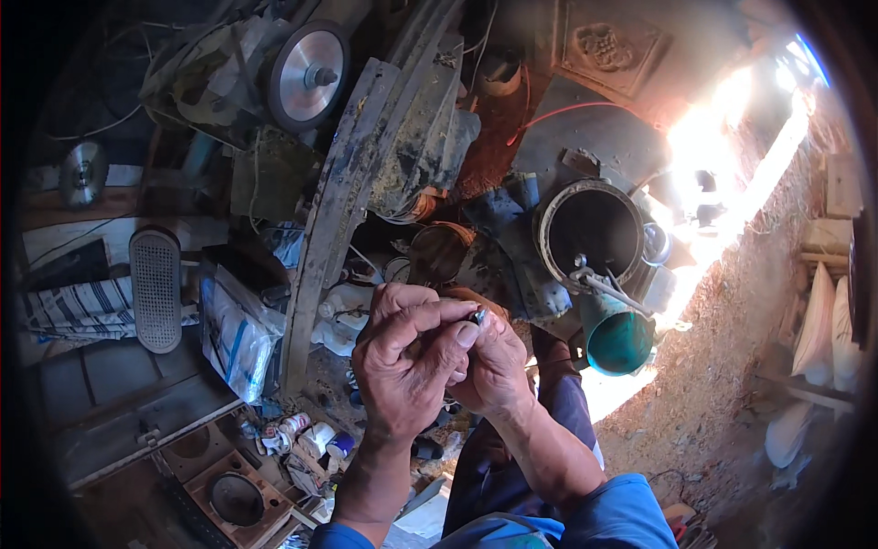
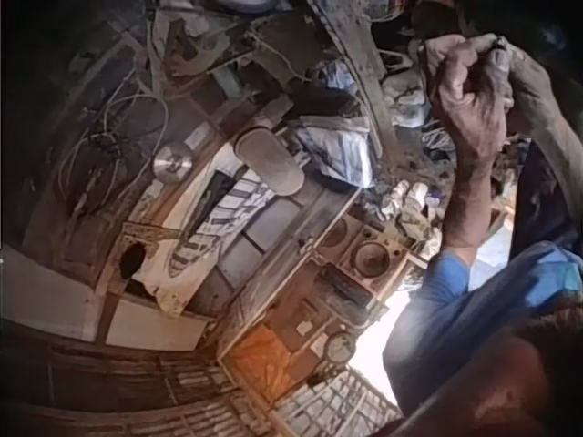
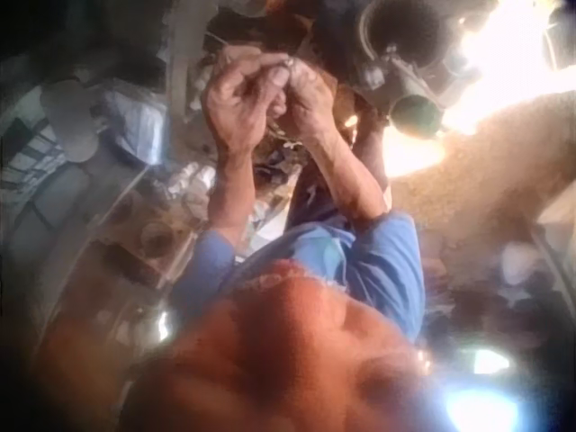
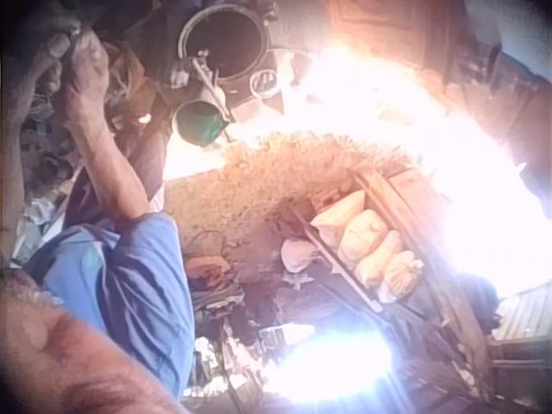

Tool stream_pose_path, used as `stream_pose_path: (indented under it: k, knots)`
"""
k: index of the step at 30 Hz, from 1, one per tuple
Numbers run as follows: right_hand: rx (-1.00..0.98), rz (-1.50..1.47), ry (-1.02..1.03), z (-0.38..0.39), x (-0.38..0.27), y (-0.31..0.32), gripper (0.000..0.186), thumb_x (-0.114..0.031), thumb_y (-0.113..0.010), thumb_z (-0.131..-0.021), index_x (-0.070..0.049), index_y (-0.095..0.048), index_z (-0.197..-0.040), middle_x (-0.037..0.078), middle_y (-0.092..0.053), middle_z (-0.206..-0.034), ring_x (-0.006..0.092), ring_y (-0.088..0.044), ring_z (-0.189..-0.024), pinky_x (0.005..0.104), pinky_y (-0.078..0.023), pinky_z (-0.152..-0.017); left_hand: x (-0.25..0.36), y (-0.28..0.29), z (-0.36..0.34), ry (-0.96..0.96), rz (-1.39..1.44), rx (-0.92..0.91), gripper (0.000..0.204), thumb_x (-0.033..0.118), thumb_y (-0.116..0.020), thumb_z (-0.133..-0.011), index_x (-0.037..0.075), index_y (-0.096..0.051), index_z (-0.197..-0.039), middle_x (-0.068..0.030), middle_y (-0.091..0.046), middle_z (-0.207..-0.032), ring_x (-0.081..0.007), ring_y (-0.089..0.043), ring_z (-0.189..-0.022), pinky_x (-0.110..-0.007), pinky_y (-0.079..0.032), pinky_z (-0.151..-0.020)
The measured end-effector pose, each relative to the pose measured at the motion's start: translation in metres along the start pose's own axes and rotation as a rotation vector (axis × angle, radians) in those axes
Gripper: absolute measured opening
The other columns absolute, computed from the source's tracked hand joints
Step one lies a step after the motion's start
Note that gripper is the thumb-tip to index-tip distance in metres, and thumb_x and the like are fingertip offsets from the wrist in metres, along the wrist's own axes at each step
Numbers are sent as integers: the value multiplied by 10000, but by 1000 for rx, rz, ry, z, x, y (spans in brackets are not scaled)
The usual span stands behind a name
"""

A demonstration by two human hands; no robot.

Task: The person sharpens the edge of a small metal piece using a bench grinder, rotating and checking the piece by hand.

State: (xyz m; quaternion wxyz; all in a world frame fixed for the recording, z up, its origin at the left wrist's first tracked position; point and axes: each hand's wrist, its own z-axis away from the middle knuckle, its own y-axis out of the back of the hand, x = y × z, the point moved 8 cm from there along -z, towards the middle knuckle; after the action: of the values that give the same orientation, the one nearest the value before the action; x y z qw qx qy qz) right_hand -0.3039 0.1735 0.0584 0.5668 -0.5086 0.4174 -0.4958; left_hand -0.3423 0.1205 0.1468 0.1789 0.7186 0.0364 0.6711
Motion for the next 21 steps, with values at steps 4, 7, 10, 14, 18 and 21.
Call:
stream_pose_path:
  k: [4, 7, 10, 14, 18, 21]
  knots:
    - [-24, -136, -51, 15, -1, -7, 287, -325, -456, -1034, -71, -550, -940, 21, -497, -676, 104, -455, -588, 249, -378, -531, 12, -10, 9, -13, -10, -36, 172, 8, -717, -830, -44, -676, -988, -58, -528, -967, -60, -551, -657, -164, -453, -549]
    - [10, -150, -32, 22, -6, -4, 285, -320, -455, -1036, -68, -544, -937, 18, -486, -666, 103, -443, -574, 249, -372, -522, 13, -14, 13, 27, -4, 9, 187, 59, -786, -780, 26, -722, -952, -36, -593, -894, -146, -545, -843, -272, -452, -733]
    - [-58, -178, -10, 25, -12, -9, 280, -313, -457, -1036, -66, -538, -930, 17, -491, -683, 104, -444, -588, 245, -373, -534, 18, -19, 14, -22, -11, -3, 190, 65, -791, -773, 30, -722, -946, -38, -593, -883, -162, -541, -859, -286, -447, -747]
    - [-19, -24, 88, 33, -25, -9, 281, -308, -456, -1037, -58, -534, -935, 20, -496, -707, 101, -448, -616, 242, -374, -554, 10, -29, 19, 83, 145, -47, 184, 40, -756, -815, -2, -704, -987, -48, -572, -943, -109, -570, -765, -235, -475, -667]
    - [88, 188, 248, 45, -43, -6, 279, -287, -473, -1034, -27, -546, -963, 32, -513, -759, 98, -467, -660, 240, -391, -590, 8, -42, 19, 70, 371, -83, 175, 8, -695, -869, -41, -681, -1036, -57, -541, -1013, -64, -585, -676, -174, -484, -586]
    - [161, 335, 340, 53, -55, -5, 277, -267, -486, -1031, -6, -569, -987, 42, -536, -799, 97, -482, -676, 241, -403, -606, 8, -49, 20, 70, 390, -112, 176, -4, -685, -873, -44, -681, -1045, -58, -540, -1015, -80, -596, -700, -186, -492, -601]
